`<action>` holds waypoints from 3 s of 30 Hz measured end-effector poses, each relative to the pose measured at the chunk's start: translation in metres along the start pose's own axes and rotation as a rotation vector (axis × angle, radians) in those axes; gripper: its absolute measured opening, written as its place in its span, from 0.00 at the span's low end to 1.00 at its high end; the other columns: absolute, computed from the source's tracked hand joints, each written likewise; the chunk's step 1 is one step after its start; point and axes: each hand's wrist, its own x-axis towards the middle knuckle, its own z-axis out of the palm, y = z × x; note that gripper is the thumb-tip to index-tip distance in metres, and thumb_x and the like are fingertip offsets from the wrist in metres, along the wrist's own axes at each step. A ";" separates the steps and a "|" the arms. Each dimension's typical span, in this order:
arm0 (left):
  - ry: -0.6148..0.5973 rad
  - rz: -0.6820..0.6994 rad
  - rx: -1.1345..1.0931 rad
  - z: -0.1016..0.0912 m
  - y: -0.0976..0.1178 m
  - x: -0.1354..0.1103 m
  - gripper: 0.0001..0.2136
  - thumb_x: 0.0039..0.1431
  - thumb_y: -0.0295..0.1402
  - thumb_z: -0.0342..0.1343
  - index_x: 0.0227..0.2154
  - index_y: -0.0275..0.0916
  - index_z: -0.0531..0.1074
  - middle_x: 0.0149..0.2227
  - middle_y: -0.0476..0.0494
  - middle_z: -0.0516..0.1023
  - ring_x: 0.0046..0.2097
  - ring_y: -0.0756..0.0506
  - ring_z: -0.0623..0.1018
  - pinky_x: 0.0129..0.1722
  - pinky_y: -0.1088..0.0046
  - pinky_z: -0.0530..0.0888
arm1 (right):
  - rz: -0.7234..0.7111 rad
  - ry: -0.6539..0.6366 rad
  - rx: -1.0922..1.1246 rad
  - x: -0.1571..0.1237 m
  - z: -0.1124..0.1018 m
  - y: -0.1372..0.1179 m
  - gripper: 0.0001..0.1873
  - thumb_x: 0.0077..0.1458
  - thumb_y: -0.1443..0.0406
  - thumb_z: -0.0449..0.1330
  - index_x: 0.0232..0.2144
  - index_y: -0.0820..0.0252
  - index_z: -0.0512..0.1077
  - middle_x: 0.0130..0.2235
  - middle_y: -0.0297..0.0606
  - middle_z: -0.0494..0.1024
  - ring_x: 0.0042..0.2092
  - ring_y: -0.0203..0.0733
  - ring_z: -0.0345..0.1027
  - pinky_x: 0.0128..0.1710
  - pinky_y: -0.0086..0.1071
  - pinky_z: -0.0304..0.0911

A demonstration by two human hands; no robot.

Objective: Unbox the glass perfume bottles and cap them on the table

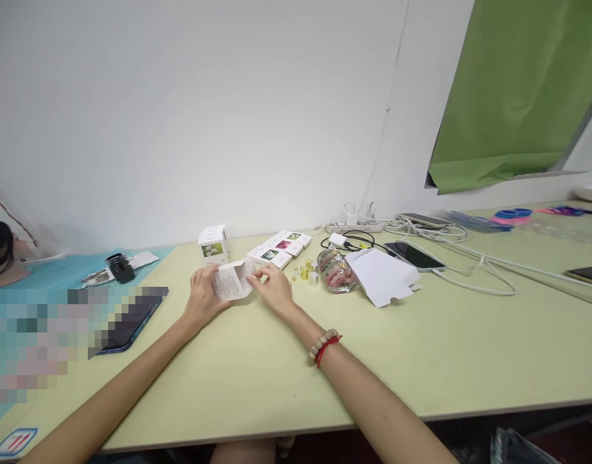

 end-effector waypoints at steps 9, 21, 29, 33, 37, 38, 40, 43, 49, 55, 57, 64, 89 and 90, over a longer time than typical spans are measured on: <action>-0.030 -0.084 0.075 -0.003 -0.004 0.002 0.33 0.42 0.35 0.57 0.52 0.36 0.50 0.49 0.36 0.65 0.50 0.37 0.65 0.49 0.60 0.59 | 0.152 0.434 0.313 0.018 -0.030 0.007 0.21 0.52 0.50 0.47 0.36 0.60 0.64 0.30 0.37 0.71 0.20 0.34 0.63 0.18 0.27 0.57; -0.117 0.063 0.166 -0.003 0.007 0.003 0.29 0.44 0.32 0.54 0.51 0.35 0.53 0.52 0.34 0.63 0.55 0.37 0.61 0.54 0.58 0.54 | 0.237 0.628 0.465 0.022 -0.044 0.001 0.23 0.53 0.50 0.44 0.45 0.59 0.57 0.27 0.36 0.69 0.15 0.32 0.60 0.11 0.24 0.51; -0.119 0.071 0.172 -0.004 0.006 0.002 0.29 0.44 0.31 0.53 0.51 0.34 0.54 0.52 0.34 0.63 0.55 0.37 0.61 0.55 0.57 0.54 | 0.028 0.746 0.343 0.021 -0.062 -0.009 0.20 0.54 0.54 0.45 0.45 0.59 0.61 0.47 0.46 0.66 0.24 0.32 0.69 0.16 0.26 0.60; -0.127 0.075 0.171 -0.005 0.006 0.003 0.28 0.44 0.32 0.54 0.51 0.34 0.54 0.52 0.34 0.63 0.54 0.37 0.61 0.54 0.57 0.54 | -0.089 0.739 0.263 0.022 -0.062 -0.005 0.16 0.55 0.57 0.46 0.40 0.60 0.64 0.45 0.43 0.68 0.32 0.35 0.70 0.28 0.30 0.67; -0.134 0.069 0.175 -0.005 0.007 0.004 0.28 0.45 0.32 0.53 0.51 0.34 0.54 0.51 0.34 0.63 0.54 0.37 0.62 0.54 0.57 0.54 | -0.218 0.757 0.118 0.026 -0.064 0.002 0.12 0.56 0.61 0.46 0.38 0.59 0.65 0.48 0.43 0.65 0.44 0.37 0.65 0.39 0.33 0.66; -0.134 0.069 0.176 -0.005 0.007 0.004 0.28 0.45 0.32 0.53 0.51 0.34 0.54 0.51 0.34 0.63 0.54 0.37 0.62 0.54 0.57 0.54 | -0.229 0.759 0.080 0.027 -0.065 0.004 0.11 0.56 0.62 0.46 0.38 0.59 0.65 0.48 0.44 0.64 0.45 0.37 0.64 0.39 0.33 0.65; -0.130 0.069 0.176 -0.005 0.007 0.004 0.27 0.46 0.33 0.53 0.51 0.35 0.54 0.51 0.34 0.64 0.54 0.38 0.62 0.54 0.57 0.54 | -0.234 0.764 0.004 0.029 -0.067 0.010 0.12 0.54 0.65 0.47 0.41 0.59 0.63 0.48 0.44 0.63 0.46 0.38 0.62 0.41 0.34 0.64; -0.130 0.070 0.176 -0.004 0.006 0.003 0.28 0.45 0.33 0.53 0.51 0.35 0.54 0.52 0.34 0.63 0.54 0.37 0.62 0.54 0.57 0.54 | -0.206 0.777 -0.120 0.032 -0.070 0.022 0.15 0.51 0.68 0.48 0.43 0.61 0.62 0.44 0.43 0.66 0.45 0.40 0.60 0.44 0.38 0.60; -0.130 0.068 0.172 -0.004 0.006 0.003 0.28 0.45 0.32 0.53 0.51 0.35 0.54 0.52 0.34 0.63 0.54 0.37 0.62 0.54 0.57 0.54 | -0.126 0.732 -0.264 0.033 -0.069 0.039 0.13 0.47 0.68 0.50 0.38 0.62 0.65 0.39 0.41 0.69 0.41 0.42 0.60 0.45 0.40 0.55; -0.122 0.069 0.165 -0.004 0.006 0.003 0.30 0.45 0.33 0.53 0.53 0.34 0.53 0.52 0.33 0.63 0.55 0.37 0.61 0.55 0.58 0.53 | -0.099 0.447 -0.195 0.021 -0.051 0.024 0.10 0.52 0.65 0.47 0.35 0.60 0.66 0.36 0.39 0.71 0.37 0.39 0.63 0.38 0.34 0.59; -0.116 0.068 0.166 -0.004 0.006 0.003 0.31 0.45 0.34 0.53 0.54 0.33 0.52 0.52 0.32 0.63 0.55 0.37 0.61 0.55 0.58 0.53 | -0.108 0.272 -0.156 0.015 -0.045 0.015 0.12 0.54 0.62 0.48 0.39 0.58 0.66 0.39 0.38 0.71 0.36 0.38 0.64 0.35 0.32 0.60; -0.067 -0.035 0.082 -0.004 0.004 0.001 0.35 0.43 0.42 0.56 0.55 0.35 0.52 0.53 0.32 0.60 0.57 0.35 0.57 0.55 0.55 0.52 | -0.138 -0.304 -0.004 -0.006 -0.027 -0.010 0.39 0.43 0.52 0.59 0.56 0.50 0.52 0.56 0.43 0.58 0.40 0.40 0.66 0.35 0.34 0.63; 0.095 -0.722 -0.754 -0.001 -0.010 0.002 0.19 0.58 0.46 0.38 0.42 0.39 0.67 0.37 0.42 0.72 0.39 0.46 0.73 0.25 0.75 0.72 | -0.145 -0.125 -0.108 -0.004 -0.017 -0.001 0.23 0.45 0.70 0.57 0.46 0.49 0.66 0.44 0.34 0.74 0.43 0.44 0.68 0.39 0.36 0.64; 0.126 -0.776 -0.758 0.001 -0.014 0.001 0.20 0.58 0.46 0.37 0.42 0.39 0.66 0.37 0.42 0.72 0.38 0.47 0.73 0.23 0.76 0.72 | -0.081 -0.078 -0.036 -0.003 -0.015 -0.001 0.20 0.46 0.67 0.58 0.44 0.51 0.67 0.41 0.35 0.75 0.39 0.44 0.70 0.36 0.36 0.66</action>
